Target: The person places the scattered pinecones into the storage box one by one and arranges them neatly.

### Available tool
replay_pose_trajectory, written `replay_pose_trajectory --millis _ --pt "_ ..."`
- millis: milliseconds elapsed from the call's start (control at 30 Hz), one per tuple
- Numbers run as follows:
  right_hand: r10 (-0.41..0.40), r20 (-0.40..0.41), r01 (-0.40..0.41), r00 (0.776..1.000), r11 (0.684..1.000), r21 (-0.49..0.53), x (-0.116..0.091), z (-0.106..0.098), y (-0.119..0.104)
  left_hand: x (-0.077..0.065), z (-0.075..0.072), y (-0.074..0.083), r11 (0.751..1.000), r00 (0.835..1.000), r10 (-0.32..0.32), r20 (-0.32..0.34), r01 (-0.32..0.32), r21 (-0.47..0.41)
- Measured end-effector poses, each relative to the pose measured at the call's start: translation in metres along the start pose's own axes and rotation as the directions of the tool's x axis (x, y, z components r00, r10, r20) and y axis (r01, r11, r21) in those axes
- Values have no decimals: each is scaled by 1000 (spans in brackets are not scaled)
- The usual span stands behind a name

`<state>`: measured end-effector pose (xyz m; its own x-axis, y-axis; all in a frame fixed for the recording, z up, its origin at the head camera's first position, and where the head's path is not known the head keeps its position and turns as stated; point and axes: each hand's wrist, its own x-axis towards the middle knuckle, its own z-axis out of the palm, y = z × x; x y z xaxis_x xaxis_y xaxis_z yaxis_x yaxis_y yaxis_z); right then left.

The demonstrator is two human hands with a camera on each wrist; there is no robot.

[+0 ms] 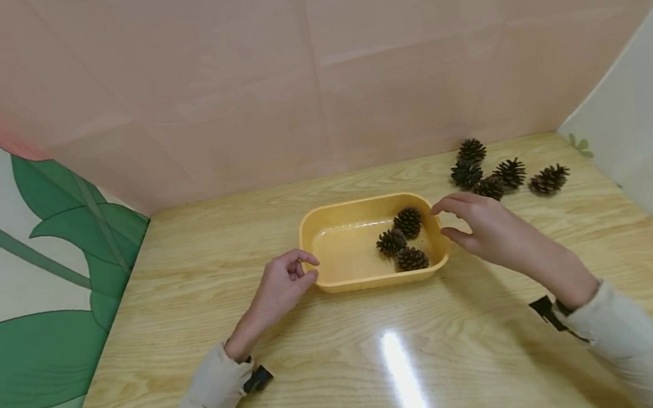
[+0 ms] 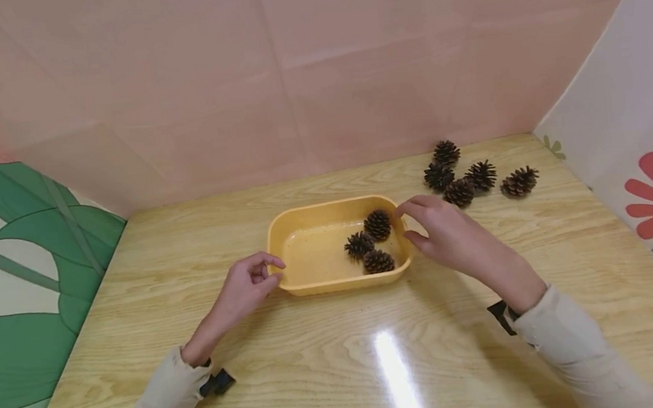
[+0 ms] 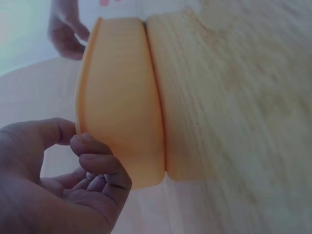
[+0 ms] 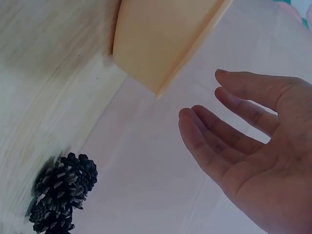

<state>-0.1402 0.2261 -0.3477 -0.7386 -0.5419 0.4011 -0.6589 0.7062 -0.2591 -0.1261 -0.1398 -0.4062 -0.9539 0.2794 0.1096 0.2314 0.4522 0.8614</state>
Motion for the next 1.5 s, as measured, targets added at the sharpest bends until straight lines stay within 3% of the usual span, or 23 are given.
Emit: replay_pose_trajectory --millis 200,333,533,1167,1500 --pt "11 -29 -11 1000 1000 -23 2 -3 8 1 3 1 999 999 -40 8 40 -7" --pt "32 -45 -34 998 998 -47 7 -5 15 2 3 0 1000 1000 -22 12 22 -5" --pt "137 -5 -137 991 988 -72 13 -5 29 2 2 0 1000 1000 -10 9 10 2" --pt "265 83 -259 961 963 -77 27 -11 61 1 1 3 1000 1000 -9 4 9 20" --pt "302 59 -300 952 953 -44 36 -5 77 1 0 2 1000 1000 -6 1 6 14"
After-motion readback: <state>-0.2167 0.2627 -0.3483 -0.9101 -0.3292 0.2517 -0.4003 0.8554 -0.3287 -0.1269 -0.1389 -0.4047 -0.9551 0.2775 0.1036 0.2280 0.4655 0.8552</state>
